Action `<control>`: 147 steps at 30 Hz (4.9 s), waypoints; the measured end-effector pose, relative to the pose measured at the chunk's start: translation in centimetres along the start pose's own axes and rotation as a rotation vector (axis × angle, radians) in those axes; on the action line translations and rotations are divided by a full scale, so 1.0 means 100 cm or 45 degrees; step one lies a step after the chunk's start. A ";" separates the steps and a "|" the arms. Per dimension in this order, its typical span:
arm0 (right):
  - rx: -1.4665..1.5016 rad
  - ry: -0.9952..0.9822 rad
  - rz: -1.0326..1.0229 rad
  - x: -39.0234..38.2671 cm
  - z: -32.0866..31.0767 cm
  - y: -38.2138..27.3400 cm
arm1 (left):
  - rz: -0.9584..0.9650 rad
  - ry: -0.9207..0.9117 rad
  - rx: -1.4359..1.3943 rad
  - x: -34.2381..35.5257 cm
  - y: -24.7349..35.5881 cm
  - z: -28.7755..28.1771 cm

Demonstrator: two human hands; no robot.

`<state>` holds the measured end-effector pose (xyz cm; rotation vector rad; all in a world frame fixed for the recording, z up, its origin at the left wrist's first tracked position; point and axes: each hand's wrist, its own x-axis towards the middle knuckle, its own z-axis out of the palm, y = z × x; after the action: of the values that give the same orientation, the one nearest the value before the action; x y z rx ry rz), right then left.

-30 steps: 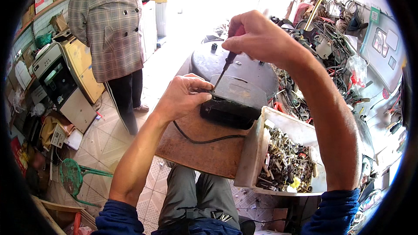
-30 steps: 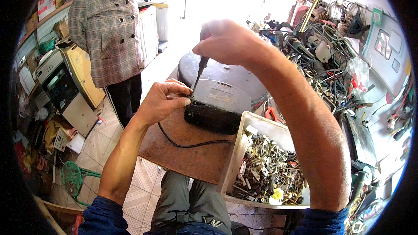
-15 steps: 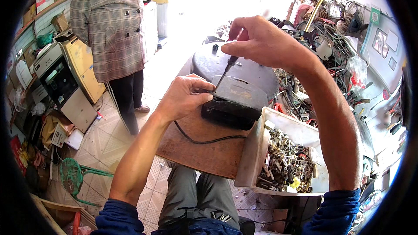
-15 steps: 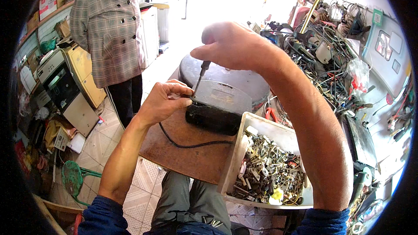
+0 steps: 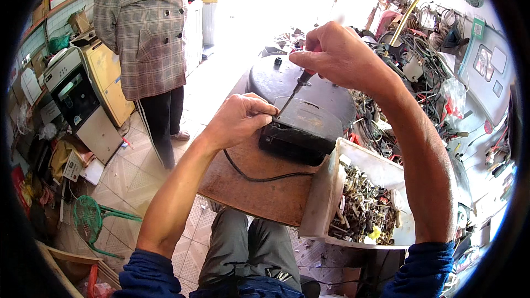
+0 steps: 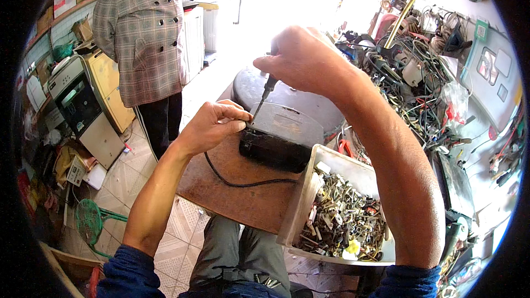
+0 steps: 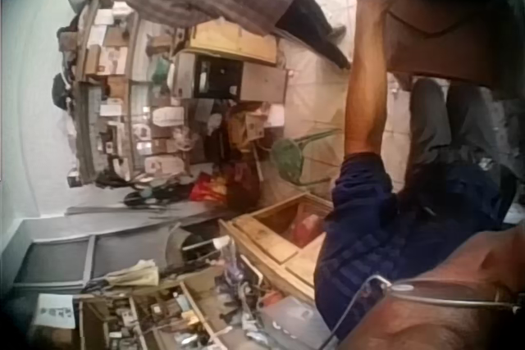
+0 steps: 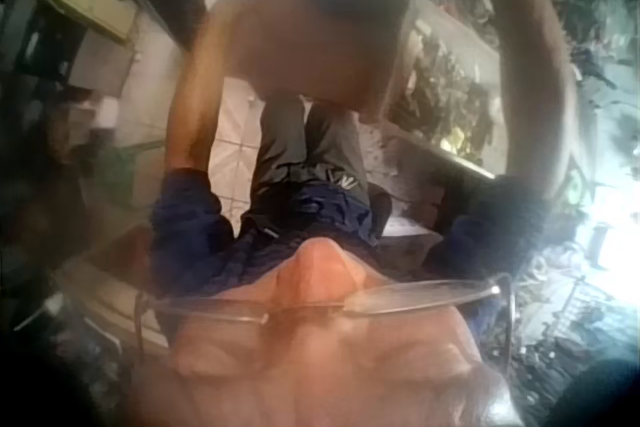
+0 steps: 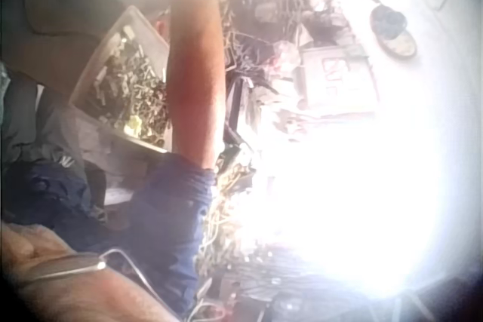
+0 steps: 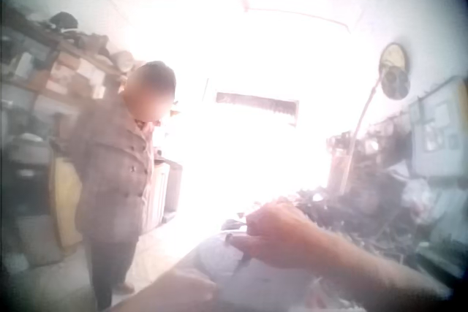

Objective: The person uses a screwdriver to remove screws from the back of a black circular electronic device. They then open a container filled with small electronic components and wires, selecting a specific wire and using pliers to strip its insulation. The person continues to manipulate the wire and other small parts on the cluttered workbench.

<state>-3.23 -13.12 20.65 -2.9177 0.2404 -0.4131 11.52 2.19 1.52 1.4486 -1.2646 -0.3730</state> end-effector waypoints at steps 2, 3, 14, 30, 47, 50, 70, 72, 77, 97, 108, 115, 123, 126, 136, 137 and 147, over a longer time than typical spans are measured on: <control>0.089 -0.038 -0.054 -0.003 -0.003 -0.001 | 0.010 -0.002 -0.024 0.000 0.000 0.001; 0.053 -0.028 -0.165 0.000 -0.003 0.005 | 0.020 -0.004 -0.002 0.000 0.000 0.001; 0.160 0.062 -0.206 -0.001 0.004 0.006 | 0.004 -0.013 0.014 0.001 -0.001 -0.001; 0.135 0.068 -0.153 0.001 0.003 0.007 | 0.015 -0.007 0.047 0.003 0.001 0.002; 0.034 0.076 -0.062 0.004 0.003 0.009 | -0.004 -0.015 -0.023 0.002 0.001 0.003; 0.023 0.081 -0.033 0.001 0.001 0.002 | -0.005 -0.004 0.009 0.002 -0.003 0.001; 0.051 0.140 -0.296 0.001 0.009 0.005 | -0.020 -0.005 0.080 0.002 0.004 0.002; -0.139 -0.026 -0.046 0.000 -0.007 -0.010 | -0.018 -0.004 0.079 0.002 0.002 0.001; 0.121 0.046 -0.244 0.000 0.003 0.012 | -0.035 -0.012 0.063 0.003 0.004 0.003; -0.017 0.086 -0.086 0.011 0.001 0.009 | -0.102 -0.022 0.142 0.007 0.011 -0.001; -0.194 0.061 0.027 0.011 0.000 0.002 | -0.094 -0.037 0.216 0.010 0.019 -0.004; 0.047 0.108 -0.197 0.011 0.004 0.015 | -0.085 -0.085 0.331 0.013 0.027 -0.005; 0.206 0.118 -0.328 0.006 0.003 0.019 | -0.107 -0.105 0.359 0.014 0.033 -0.006; -0.143 0.083 -0.002 0.013 0.001 0.004 | -0.111 -0.108 0.371 0.013 0.034 -0.007; -0.037 0.056 -0.053 0.011 0.000 0.003 | -0.092 -0.125 0.411 0.013 0.037 -0.007; 0.064 0.055 -0.094 0.009 0.000 0.006 | -0.086 -0.126 0.417 0.013 0.037 -0.007; 0.128 0.068 -0.186 0.004 0.002 0.015 | -0.095 -0.126 0.450 0.016 0.040 -0.003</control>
<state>-3.02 -14.65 20.29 -2.8373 0.0127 -0.5100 10.48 1.80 5.65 1.7982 -1.4094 -0.2824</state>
